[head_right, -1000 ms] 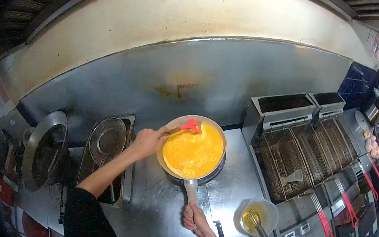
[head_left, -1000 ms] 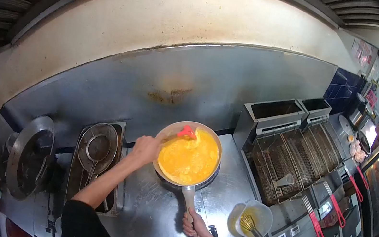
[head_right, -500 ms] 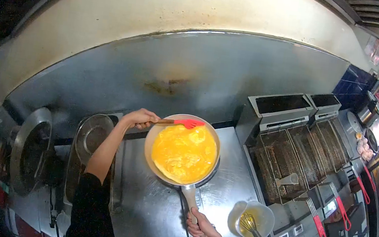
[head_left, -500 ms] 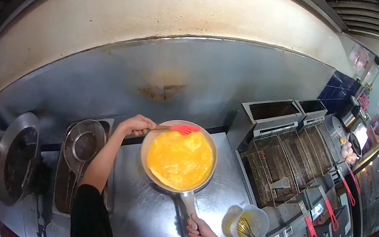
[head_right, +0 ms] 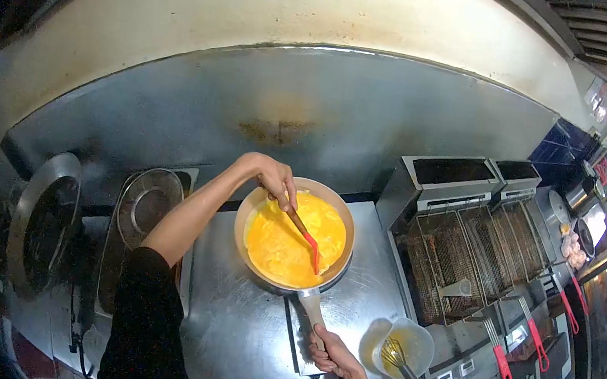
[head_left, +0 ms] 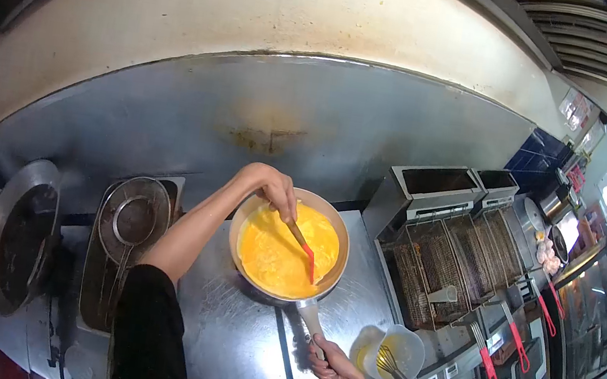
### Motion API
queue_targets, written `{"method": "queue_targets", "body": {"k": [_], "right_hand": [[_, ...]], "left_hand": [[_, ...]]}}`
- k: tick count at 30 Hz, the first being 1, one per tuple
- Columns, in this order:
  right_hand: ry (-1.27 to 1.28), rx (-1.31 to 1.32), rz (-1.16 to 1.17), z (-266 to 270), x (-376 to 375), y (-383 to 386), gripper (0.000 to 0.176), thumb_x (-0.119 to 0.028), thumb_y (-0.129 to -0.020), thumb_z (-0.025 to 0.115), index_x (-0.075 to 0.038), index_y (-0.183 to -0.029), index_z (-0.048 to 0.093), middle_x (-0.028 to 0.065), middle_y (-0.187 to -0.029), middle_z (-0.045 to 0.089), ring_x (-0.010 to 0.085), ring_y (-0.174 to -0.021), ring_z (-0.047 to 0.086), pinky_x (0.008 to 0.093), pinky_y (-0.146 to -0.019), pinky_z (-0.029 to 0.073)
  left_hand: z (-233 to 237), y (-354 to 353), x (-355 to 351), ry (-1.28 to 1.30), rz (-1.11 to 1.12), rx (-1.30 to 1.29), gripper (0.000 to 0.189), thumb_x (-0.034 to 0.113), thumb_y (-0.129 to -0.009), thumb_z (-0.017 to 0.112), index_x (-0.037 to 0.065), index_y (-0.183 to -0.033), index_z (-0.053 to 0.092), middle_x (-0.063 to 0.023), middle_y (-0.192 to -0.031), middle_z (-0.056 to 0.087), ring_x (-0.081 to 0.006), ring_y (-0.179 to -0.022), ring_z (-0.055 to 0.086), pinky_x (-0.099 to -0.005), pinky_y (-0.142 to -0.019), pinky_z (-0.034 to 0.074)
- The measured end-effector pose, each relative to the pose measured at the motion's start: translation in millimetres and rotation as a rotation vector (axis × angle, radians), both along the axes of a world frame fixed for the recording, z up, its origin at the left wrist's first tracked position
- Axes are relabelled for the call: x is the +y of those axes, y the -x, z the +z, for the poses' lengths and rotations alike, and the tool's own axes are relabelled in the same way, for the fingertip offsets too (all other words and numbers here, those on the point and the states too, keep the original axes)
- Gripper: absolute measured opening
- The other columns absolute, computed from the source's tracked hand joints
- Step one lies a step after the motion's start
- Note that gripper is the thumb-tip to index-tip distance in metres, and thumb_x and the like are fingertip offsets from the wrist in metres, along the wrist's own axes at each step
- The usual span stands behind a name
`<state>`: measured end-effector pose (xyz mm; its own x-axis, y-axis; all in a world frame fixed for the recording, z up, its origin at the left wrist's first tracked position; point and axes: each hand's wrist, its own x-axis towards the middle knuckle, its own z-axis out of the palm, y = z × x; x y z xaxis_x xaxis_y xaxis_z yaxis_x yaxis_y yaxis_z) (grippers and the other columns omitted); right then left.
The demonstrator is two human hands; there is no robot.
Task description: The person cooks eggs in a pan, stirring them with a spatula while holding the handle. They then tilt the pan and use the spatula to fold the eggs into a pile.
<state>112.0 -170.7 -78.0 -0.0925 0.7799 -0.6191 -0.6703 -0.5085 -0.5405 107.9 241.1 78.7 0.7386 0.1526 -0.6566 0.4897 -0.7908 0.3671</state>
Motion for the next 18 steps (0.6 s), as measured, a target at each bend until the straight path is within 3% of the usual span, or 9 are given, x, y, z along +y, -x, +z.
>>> {"method": "queue_targets", "body": {"k": [4,7,10,13,18], "right_hand": [[-0.017,-0.015,-0.031,2.3,-1.5,1.9,0.039,-0.048,-0.102,0.045,-0.012,-0.086,0.046,-0.0057,-0.055,0.035,0.0038,-0.037,0.025,0.0212,-0.033,0.018],[-0.049,-0.015,-0.031,-12.6,-4.8,-1.8,0.038,-0.048,-0.102,0.046,-0.012,-0.088,0.046,-0.0058,-0.056,0.035,0.0048,-0.038,0.026,0.0221,-0.033,0.018],[-0.075,-0.034,-0.059,-1.3,-3.4,5.6,0.038,-0.048,-0.102,0.045,-0.012,-0.090,0.046,-0.0063,-0.055,0.034,0.0048,-0.038,0.026,0.0223,-0.032,0.018],[-0.053,-0.050,-0.065,-0.4,-4.7,5.4,0.038,-0.048,-0.102,0.045,-0.012,-0.090,0.047,-0.0064,-0.055,0.034,0.0046,-0.038,0.027,0.0224,-0.032,0.019],[-0.130,-0.037,-0.027,-13.7,-4.8,2.4,0.038,-0.047,-0.102,0.045,-0.012,-0.090,0.047,-0.0060,-0.055,0.034,0.0043,-0.037,0.027,0.0224,-0.031,0.019]], "left_hand": [[26.9,47.2,-22.8,-0.083,-0.154,-0.188,0.037,0.033,-0.079,0.077,0.020,-0.113,0.074,-0.0079,-0.106,0.073,-0.0219,-0.098,0.067,-0.0357,-0.079,0.052],[62.0,103.4,-32.2,-0.125,-0.152,-0.330,0.035,0.032,-0.079,0.076,0.016,-0.111,0.074,-0.0092,-0.097,0.074,-0.0195,-0.086,0.069,-0.0336,-0.078,0.053],[80.5,164.7,-29.7,-0.078,0.008,-0.413,0.031,0.025,-0.081,0.076,0.013,-0.111,0.074,-0.0059,-0.097,0.074,-0.0161,-0.089,0.068,-0.0343,-0.079,0.052],[70.9,210.8,-20.1,-0.090,0.099,-0.325,0.030,0.025,-0.083,0.075,0.012,-0.111,0.074,-0.0047,-0.097,0.074,-0.0151,-0.089,0.067,-0.0329,-0.081,0.051],[12.6,229.5,-44.9,0.044,0.223,-0.310,0.031,0.026,-0.085,0.074,0.012,-0.112,0.072,-0.0033,-0.091,0.073,-0.0133,-0.086,0.064,-0.0310,-0.081,0.050]]}}
